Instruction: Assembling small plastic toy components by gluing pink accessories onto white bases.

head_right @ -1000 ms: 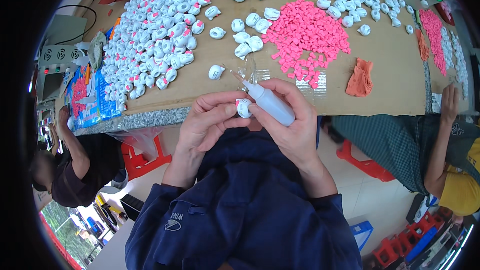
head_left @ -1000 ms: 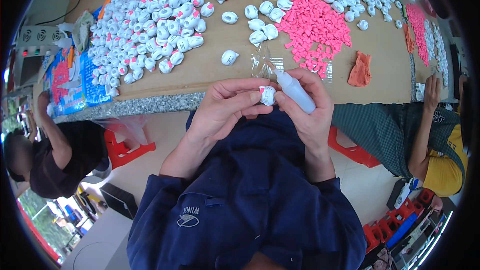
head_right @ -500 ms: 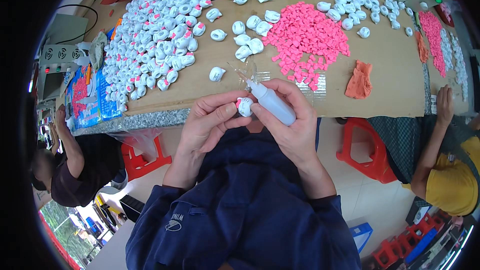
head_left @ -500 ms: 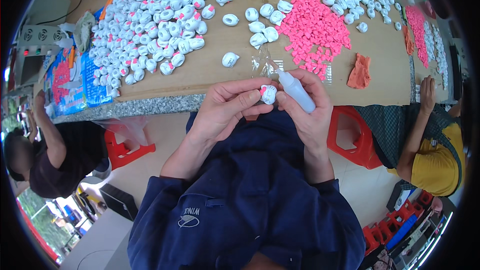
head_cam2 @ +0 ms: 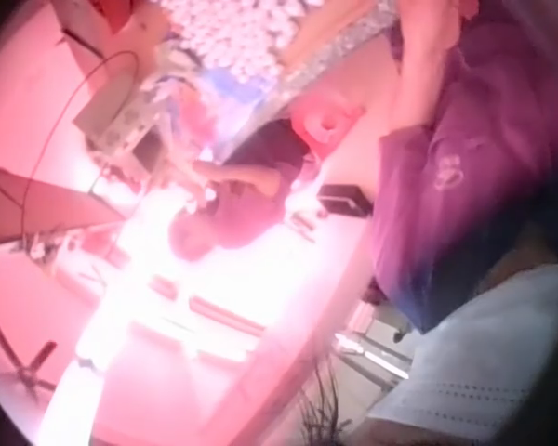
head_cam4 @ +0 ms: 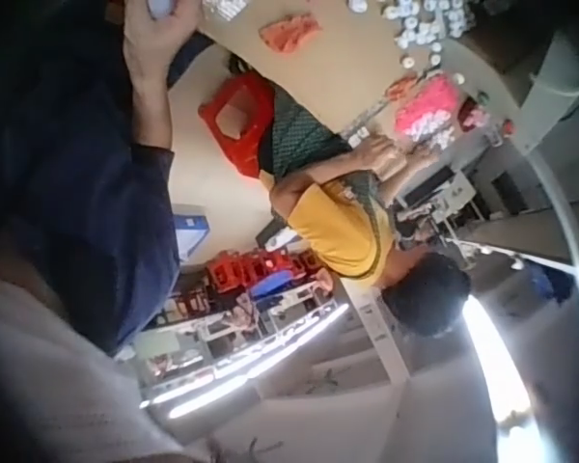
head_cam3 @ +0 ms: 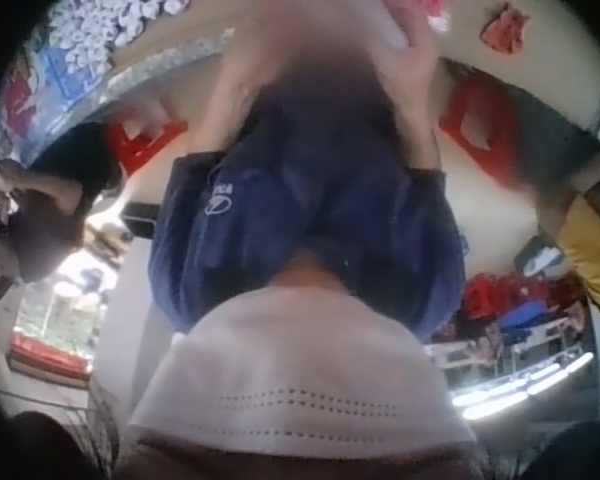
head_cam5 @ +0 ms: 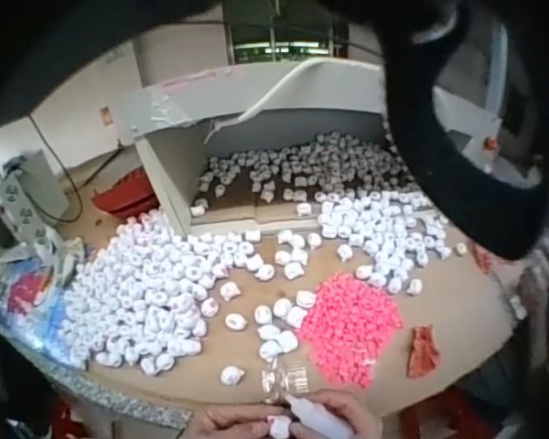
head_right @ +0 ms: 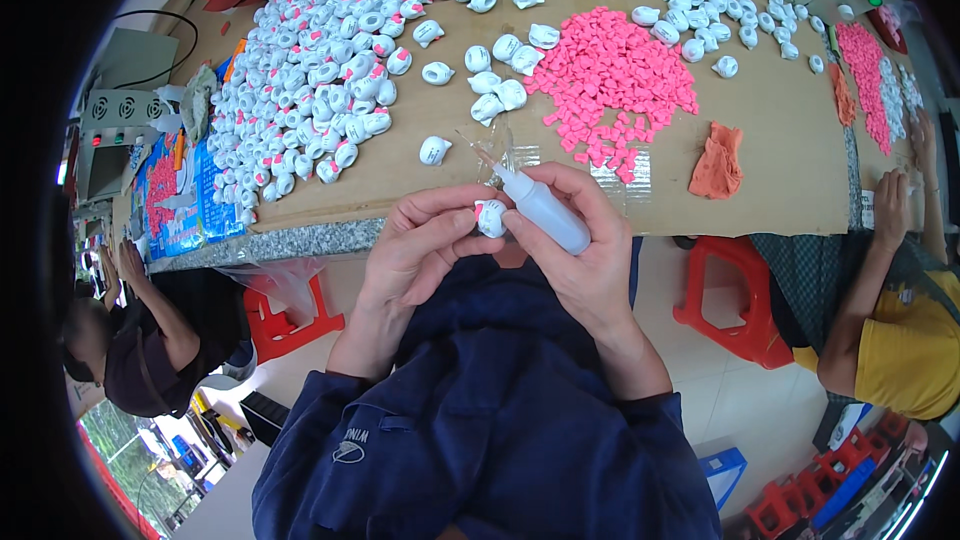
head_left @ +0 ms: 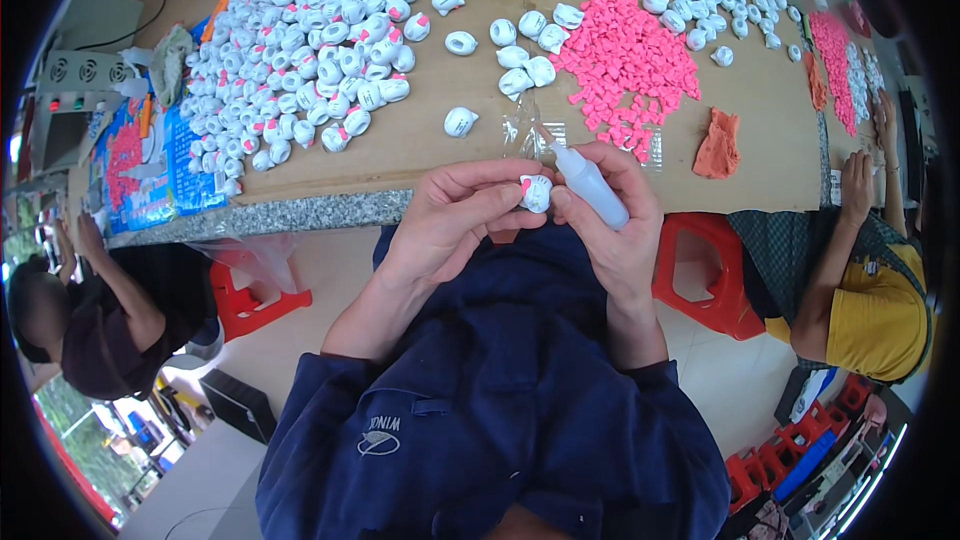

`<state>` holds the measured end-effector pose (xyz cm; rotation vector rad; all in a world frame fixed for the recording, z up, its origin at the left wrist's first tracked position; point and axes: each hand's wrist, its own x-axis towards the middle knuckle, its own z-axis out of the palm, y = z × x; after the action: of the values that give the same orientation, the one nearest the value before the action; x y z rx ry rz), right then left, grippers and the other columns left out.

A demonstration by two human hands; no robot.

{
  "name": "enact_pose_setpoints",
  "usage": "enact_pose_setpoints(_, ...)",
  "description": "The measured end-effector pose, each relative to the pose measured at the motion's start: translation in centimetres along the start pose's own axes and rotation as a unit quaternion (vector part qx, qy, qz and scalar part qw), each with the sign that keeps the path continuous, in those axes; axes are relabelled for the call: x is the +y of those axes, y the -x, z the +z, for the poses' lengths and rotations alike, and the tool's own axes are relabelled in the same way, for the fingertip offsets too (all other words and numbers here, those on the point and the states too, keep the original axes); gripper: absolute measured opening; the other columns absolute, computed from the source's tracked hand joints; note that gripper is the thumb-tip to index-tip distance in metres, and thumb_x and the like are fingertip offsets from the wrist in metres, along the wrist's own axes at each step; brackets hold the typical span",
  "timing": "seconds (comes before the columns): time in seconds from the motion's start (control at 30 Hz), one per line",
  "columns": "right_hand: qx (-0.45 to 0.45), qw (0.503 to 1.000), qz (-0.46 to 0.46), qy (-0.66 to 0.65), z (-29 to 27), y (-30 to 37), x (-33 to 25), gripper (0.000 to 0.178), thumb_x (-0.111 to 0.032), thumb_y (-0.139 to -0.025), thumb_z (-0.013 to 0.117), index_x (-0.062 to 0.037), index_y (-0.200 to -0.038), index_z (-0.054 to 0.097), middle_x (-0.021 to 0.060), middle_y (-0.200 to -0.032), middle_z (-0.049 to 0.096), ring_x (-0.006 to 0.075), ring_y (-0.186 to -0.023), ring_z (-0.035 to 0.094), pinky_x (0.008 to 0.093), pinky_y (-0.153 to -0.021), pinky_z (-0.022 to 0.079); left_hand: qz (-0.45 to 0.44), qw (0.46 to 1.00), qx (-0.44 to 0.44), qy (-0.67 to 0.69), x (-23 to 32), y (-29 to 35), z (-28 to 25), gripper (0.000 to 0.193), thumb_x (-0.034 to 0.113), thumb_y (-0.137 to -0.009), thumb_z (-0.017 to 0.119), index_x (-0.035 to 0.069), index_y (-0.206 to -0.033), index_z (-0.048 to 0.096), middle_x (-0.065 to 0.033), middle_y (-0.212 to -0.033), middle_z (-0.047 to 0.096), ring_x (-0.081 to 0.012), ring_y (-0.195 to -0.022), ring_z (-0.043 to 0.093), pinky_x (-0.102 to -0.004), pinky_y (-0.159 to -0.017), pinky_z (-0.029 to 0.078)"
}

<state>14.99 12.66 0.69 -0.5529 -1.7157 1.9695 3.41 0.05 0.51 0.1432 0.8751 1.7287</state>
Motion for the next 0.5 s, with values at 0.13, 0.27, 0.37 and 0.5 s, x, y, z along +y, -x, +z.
enact_pose_setpoints(0.13,-0.001,1.0,0.007,-0.002,-0.12,0.15,0.04,0.035,0.005,-0.078,0.06,0.0013,-0.11,0.048,0.0085,-0.091,0.058,0.0109,-0.078,0.057,0.021,-0.064,0.049,0.007,1.0,0.004,-0.009,-0.15,0.14,0.0,0.025,0.001,-0.086,0.049,-0.007,-0.109,0.053,-0.0217,-0.106,0.057,-0.0243,-0.09,0.061,-0.0317,-0.078,0.053)
enact_pose_setpoints(0.27,-0.004,1.0,0.004,-0.001,-0.14,0.19,0.18,0.035,0.005,-0.078,0.06,0.0013,-0.11,0.048,0.0084,-0.092,0.058,0.011,-0.079,0.057,0.0212,-0.064,0.049,0.012,1.0,0.004,-0.018,-0.26,0.13,-0.11,0.024,0.001,-0.085,0.049,-0.007,-0.107,0.055,-0.0219,-0.105,0.057,-0.0242,-0.09,0.061,-0.0316,-0.078,0.053)
enact_pose_setpoints(0.37,-0.006,1.0,0.009,0.002,-0.19,0.21,0.38,0.035,0.005,-0.078,0.059,0.0013,-0.11,0.048,0.0084,-0.093,0.058,0.0114,-0.081,0.057,0.0213,-0.065,0.049,0.012,1.0,0.006,-0.013,-0.31,0.06,-0.29,0.024,0.001,-0.085,0.05,-0.007,-0.106,0.055,-0.0219,-0.105,0.057,-0.0241,-0.09,0.061,-0.0315,-0.077,0.054)
enact_pose_setpoints(0.5,-0.006,1.0,0.002,0.013,-0.24,0.18,0.46,0.035,0.005,-0.078,0.06,0.001,-0.11,0.048,0.0076,-0.094,0.058,0.0112,-0.083,0.057,0.0213,-0.068,0.048,0.013,1.0,-0.001,-0.017,-0.19,0.03,-0.33,0.023,0.001,-0.084,0.051,-0.007,-0.106,0.056,-0.0219,-0.105,0.057,-0.0241,-0.089,0.061,-0.0314,-0.077,0.054)
